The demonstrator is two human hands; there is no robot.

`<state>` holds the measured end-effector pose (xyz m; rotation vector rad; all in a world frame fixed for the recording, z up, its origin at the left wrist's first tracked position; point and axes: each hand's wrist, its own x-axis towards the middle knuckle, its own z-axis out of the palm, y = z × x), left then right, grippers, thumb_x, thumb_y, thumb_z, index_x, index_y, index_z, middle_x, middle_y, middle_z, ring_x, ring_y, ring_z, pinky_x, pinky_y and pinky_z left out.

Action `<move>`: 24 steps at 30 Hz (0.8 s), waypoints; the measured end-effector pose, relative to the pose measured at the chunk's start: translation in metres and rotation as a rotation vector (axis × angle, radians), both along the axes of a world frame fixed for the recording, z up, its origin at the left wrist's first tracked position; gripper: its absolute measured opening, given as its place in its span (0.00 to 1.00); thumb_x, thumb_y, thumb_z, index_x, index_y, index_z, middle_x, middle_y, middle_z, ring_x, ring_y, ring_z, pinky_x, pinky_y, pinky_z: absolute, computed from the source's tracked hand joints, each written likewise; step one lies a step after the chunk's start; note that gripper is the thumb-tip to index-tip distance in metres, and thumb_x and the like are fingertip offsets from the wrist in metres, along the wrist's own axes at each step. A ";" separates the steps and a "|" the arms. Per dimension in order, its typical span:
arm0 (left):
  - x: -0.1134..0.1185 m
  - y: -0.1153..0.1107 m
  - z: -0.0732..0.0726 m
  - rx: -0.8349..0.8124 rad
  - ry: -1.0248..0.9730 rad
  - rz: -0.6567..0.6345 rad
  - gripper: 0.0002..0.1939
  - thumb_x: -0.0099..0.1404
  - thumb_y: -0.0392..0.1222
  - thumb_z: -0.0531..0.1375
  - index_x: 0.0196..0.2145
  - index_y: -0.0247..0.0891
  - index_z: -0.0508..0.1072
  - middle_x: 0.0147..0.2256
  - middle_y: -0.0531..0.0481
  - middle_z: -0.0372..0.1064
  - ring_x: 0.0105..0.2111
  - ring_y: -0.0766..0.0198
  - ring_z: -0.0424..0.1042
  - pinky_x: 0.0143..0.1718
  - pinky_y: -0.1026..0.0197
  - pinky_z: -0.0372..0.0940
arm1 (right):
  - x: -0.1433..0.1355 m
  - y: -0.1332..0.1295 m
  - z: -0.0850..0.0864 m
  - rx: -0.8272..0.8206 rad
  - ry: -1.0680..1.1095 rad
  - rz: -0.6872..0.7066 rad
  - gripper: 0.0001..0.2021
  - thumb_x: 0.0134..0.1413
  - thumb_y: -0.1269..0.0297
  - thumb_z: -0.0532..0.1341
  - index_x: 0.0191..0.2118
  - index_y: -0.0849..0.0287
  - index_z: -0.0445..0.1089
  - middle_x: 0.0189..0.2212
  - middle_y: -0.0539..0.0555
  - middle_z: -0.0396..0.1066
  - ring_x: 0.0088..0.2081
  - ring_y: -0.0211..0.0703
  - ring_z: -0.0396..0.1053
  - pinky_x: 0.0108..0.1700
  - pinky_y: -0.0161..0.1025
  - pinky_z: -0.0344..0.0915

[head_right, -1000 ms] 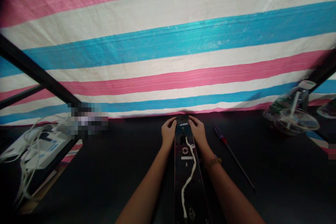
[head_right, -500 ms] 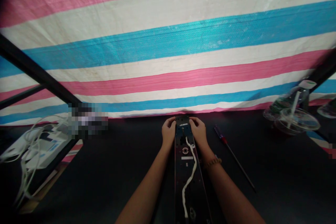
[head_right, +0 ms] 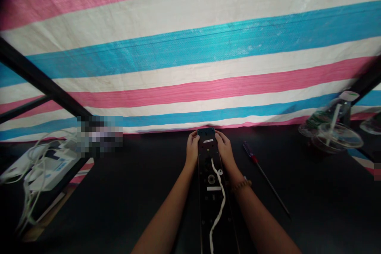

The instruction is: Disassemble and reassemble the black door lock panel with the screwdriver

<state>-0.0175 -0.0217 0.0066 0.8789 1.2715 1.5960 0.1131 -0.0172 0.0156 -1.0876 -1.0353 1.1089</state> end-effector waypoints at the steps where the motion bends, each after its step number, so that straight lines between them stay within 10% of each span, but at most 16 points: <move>1: 0.000 0.000 0.000 -0.004 -0.011 -0.008 0.13 0.63 0.42 0.57 0.45 0.38 0.71 0.41 0.46 0.74 0.41 0.59 0.74 0.42 0.59 0.68 | 0.000 -0.001 0.001 0.001 0.011 0.005 0.25 0.48 0.44 0.63 0.42 0.61 0.78 0.38 0.58 0.79 0.42 0.53 0.74 0.45 0.45 0.68; 15: 0.001 -0.005 0.006 0.109 -0.153 -0.053 0.16 0.60 0.43 0.59 0.45 0.39 0.73 0.45 0.47 0.74 0.47 0.57 0.72 0.50 0.57 0.65 | 0.001 -0.003 0.000 0.020 0.083 0.047 0.26 0.47 0.46 0.66 0.47 0.60 0.77 0.45 0.59 0.78 0.48 0.57 0.74 0.52 0.50 0.67; 24: 0.008 -0.012 0.017 0.051 -0.447 -0.297 0.27 0.55 0.56 0.66 0.47 0.35 0.75 0.42 0.44 0.78 0.47 0.51 0.75 0.51 0.53 0.64 | -0.001 -0.007 0.005 0.075 0.141 0.108 0.26 0.52 0.45 0.64 0.51 0.57 0.76 0.51 0.57 0.76 0.54 0.57 0.70 0.60 0.53 0.61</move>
